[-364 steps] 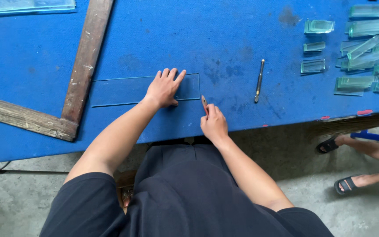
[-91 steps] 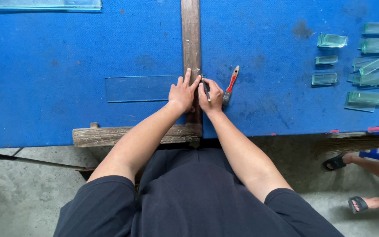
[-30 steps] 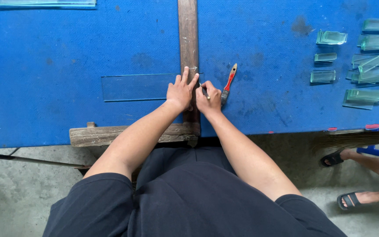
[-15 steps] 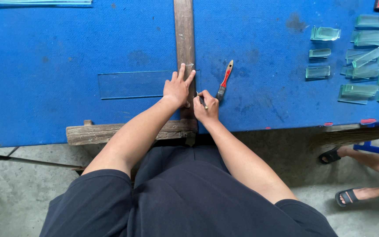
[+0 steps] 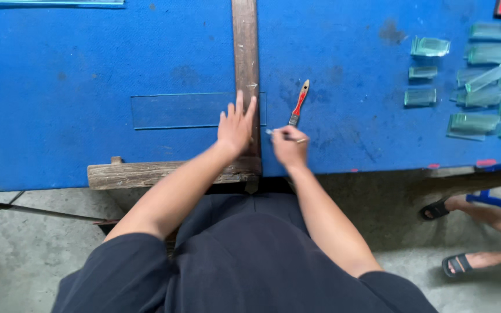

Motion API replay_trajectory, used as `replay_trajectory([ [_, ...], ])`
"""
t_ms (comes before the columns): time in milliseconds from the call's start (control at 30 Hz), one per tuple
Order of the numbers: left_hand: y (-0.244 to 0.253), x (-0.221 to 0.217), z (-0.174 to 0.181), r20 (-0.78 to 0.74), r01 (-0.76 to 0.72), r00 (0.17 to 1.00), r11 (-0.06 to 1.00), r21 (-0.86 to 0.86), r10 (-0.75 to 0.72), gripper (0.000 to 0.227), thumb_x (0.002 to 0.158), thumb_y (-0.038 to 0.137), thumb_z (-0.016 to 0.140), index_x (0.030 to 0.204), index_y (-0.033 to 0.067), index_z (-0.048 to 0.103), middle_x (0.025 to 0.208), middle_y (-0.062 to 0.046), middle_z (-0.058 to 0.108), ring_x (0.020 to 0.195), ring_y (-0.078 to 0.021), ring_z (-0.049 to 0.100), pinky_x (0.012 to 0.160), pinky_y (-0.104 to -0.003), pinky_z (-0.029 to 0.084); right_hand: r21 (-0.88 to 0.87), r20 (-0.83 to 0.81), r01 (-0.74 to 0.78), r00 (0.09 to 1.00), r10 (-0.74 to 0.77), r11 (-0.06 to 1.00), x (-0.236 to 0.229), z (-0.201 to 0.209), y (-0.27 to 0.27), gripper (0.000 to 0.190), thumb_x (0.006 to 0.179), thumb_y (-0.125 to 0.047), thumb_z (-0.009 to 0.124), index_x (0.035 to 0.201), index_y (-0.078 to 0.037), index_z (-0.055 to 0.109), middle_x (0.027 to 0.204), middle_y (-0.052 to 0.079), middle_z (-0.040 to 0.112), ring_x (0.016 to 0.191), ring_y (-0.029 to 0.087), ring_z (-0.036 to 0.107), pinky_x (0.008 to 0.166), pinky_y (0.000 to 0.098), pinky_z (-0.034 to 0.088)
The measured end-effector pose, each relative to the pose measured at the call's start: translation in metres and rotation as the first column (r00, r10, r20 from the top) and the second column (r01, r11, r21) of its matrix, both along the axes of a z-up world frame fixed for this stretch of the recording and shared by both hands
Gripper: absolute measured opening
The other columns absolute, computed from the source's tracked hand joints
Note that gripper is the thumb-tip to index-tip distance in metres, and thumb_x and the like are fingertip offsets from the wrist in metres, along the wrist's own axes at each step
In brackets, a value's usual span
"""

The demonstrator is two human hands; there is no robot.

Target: The person uses a wooden L-square and a glass cutter to score rectangular glass sheets on a blue workbench. After scoring, they snap the glass along the line and place the cut pieces aside. The process is repeated for several sheets.

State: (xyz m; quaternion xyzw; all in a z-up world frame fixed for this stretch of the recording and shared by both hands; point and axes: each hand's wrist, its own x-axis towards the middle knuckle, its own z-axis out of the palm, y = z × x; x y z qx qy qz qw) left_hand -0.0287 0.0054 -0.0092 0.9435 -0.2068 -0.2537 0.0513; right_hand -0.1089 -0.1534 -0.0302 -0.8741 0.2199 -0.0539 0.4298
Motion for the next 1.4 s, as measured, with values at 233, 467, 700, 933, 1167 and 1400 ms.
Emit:
replay_trajectory([
  [233,0.065,-0.117,-0.012,0.132,0.174,0.974,0.982,0.079,-0.183,0.142,0.06,0.052,0.096,0.166,0.0058,0.013,0.142,-0.023,0.051,0.123,-0.0325,0.053,0.102,-0.059,0.046,0.08,-0.684,0.165,0.727,-0.066,0.983,0.036,0.012,-0.189,0.031,0.087,-0.017,0.064,0.085,0.013,0.07,0.065,0.027,0.069,0.048,0.03,0.07,0.044,0.0412,0.058],
  [467,0.179,-0.092,-0.002,0.251,0.279,0.917,0.949,0.149,-0.309,0.127,0.055,0.05,0.096,0.16,0.0155,0.033,0.112,-0.005,0.063,0.1,-0.0218,0.063,0.094,-0.046,0.049,-0.58,-0.368,-0.167,0.927,-0.073,0.797,0.087,0.022,-0.13,0.039,0.095,-0.044,0.075,0.106,-0.007,0.073,0.098,0.021,0.075,0.095,0.044,0.074,0.08,0.054,0.06],
  [700,0.316,-0.059,0.047,-0.148,0.233,0.972,0.779,0.583,-0.181,0.115,0.085,0.001,0.063,0.172,0.0157,-0.009,0.154,-0.007,0.045,0.142,-0.0222,0.045,0.127,-0.055,0.031,-0.348,-0.266,-0.18,0.96,0.088,0.92,0.074,-0.044,-0.041,0.019,0.094,-0.017,0.061,0.109,-0.007,0.054,0.106,0.022,0.06,0.09,0.049,0.064,0.081,0.0605,0.051],
  [933,0.243,-0.003,-0.007,0.475,-0.069,0.878,0.965,0.252,-0.061,0.089,0.062,0.039,0.096,0.14,0.0135,0.062,0.11,-0.006,0.068,0.103,-0.0245,0.07,0.087,-0.039,0.059,-0.327,-0.238,-0.314,0.94,0.244,0.891,-0.002,-0.015,-0.02,0.048,0.087,-0.009,0.064,0.133,-0.007,0.049,0.105,0.022,0.063,0.095,0.051,0.07,0.078,0.0595,0.06],
  [1167,0.064,0.056,0.009,0.138,0.193,0.975,0.971,-0.14,-0.174,0.126,0.062,0.048,0.094,0.161,0.0076,0.029,0.148,-0.024,0.05,0.139,-0.0403,0.049,0.116,-0.057,0.038,-0.414,-0.205,-0.502,0.864,0.459,0.76,-0.056,-0.048,0.017,0.058,0.087,-0.018,0.063,0.142,-0.003,0.055,0.098,0.016,0.06,0.08,0.043,0.071,0.066,0.0502,0.063],
  [1400,0.041,0.069,-0.003,0.083,0.346,0.935,0.938,0.001,-0.345,0.119,0.069,0.048,0.088,0.161,0.0118,0.023,0.136,-0.016,0.057,0.127,-0.0307,0.055,0.1,-0.046,0.053,-0.471,-0.11,-0.437,0.891,0.441,0.766,-0.05,-0.057,0.026,0.055,0.086,-0.017,0.063,0.138,0.0,0.06,0.092,0.014,0.058,0.076,0.04,0.071,0.061,0.0473,0.062],
])
